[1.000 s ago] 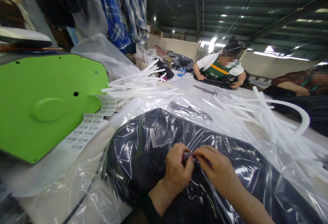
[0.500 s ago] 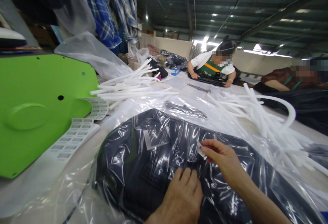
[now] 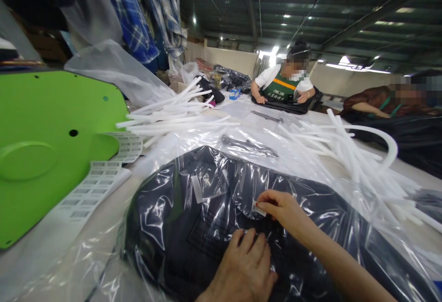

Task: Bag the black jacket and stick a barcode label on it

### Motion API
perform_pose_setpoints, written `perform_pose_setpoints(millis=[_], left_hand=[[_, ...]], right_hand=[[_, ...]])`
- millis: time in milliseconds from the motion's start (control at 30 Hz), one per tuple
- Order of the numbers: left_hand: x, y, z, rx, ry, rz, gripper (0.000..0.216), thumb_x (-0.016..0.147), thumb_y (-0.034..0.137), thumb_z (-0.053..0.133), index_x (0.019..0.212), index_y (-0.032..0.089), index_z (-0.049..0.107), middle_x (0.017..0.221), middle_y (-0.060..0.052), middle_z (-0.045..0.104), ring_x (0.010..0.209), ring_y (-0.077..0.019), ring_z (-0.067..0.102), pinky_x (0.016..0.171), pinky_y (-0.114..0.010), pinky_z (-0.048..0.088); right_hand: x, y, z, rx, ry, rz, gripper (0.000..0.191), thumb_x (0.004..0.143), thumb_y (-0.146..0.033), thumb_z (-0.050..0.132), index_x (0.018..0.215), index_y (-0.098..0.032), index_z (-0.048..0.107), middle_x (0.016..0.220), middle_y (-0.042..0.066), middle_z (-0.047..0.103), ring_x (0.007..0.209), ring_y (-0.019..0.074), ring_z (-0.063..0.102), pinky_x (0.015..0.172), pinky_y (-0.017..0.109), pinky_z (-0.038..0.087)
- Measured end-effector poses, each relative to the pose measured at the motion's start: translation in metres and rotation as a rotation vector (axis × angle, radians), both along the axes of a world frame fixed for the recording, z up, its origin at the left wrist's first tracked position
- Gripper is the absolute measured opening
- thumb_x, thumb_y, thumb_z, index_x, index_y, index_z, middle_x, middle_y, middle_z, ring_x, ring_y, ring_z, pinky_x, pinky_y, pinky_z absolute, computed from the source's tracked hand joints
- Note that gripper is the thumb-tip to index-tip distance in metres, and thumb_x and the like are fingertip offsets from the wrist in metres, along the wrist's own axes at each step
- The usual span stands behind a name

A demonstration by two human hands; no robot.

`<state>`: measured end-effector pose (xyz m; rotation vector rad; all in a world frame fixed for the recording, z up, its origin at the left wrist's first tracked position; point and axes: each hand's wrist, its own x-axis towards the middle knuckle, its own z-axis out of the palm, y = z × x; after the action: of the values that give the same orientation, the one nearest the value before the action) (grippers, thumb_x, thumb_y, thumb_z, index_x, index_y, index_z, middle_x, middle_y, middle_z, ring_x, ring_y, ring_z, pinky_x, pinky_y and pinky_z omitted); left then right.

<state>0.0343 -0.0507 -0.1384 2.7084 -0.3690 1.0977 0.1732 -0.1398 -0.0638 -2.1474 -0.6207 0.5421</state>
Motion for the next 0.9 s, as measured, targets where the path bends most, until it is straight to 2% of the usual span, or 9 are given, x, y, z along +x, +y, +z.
perform_pose_setpoints(millis=[200,633,900], left_hand=[[-0.0004,0.0015,0.0017,-0.010,0.038,-0.011,0.034,0.084,0.043,0.053,0.100,0.014,0.061,0.106,-0.004,0.065,0.101,-0.0209,0.052,0.087,-0.037,0.037],[-0.0002,0.0013,0.0020,-0.053,-0.014,-0.008,0.031,0.087,0.041,0.048,0.096,0.014,0.061,0.102,-0.002,0.067,0.097,-0.0201,0.054,0.086,-0.036,0.036],[0.0003,0.0013,-0.0003,-0.043,0.010,-0.009,0.032,0.086,0.042,0.051,0.098,0.014,0.061,0.104,-0.003,0.065,0.099,-0.0204,0.053,0.087,-0.037,0.035]], right_hand=[[0.0010,0.0012,-0.0001,-0.038,0.007,0.031,0.022,0.063,-0.038,0.054,0.066,-0.018,0.061,0.058,-0.002,0.053,0.051,0.0111,0.042,0.047,0.024,0.033],[0.0027,0.0058,-0.0025,-0.077,-0.002,0.036,0.024,0.060,-0.039,0.052,0.066,-0.018,0.061,0.056,-0.001,0.051,0.050,0.0116,0.041,0.046,0.024,0.031],[0.0022,0.0070,-0.0068,-0.107,-0.052,0.049,0.022,0.064,-0.039,0.051,0.067,-0.019,0.061,0.057,-0.002,0.053,0.052,0.0128,0.045,0.050,0.025,0.033]])
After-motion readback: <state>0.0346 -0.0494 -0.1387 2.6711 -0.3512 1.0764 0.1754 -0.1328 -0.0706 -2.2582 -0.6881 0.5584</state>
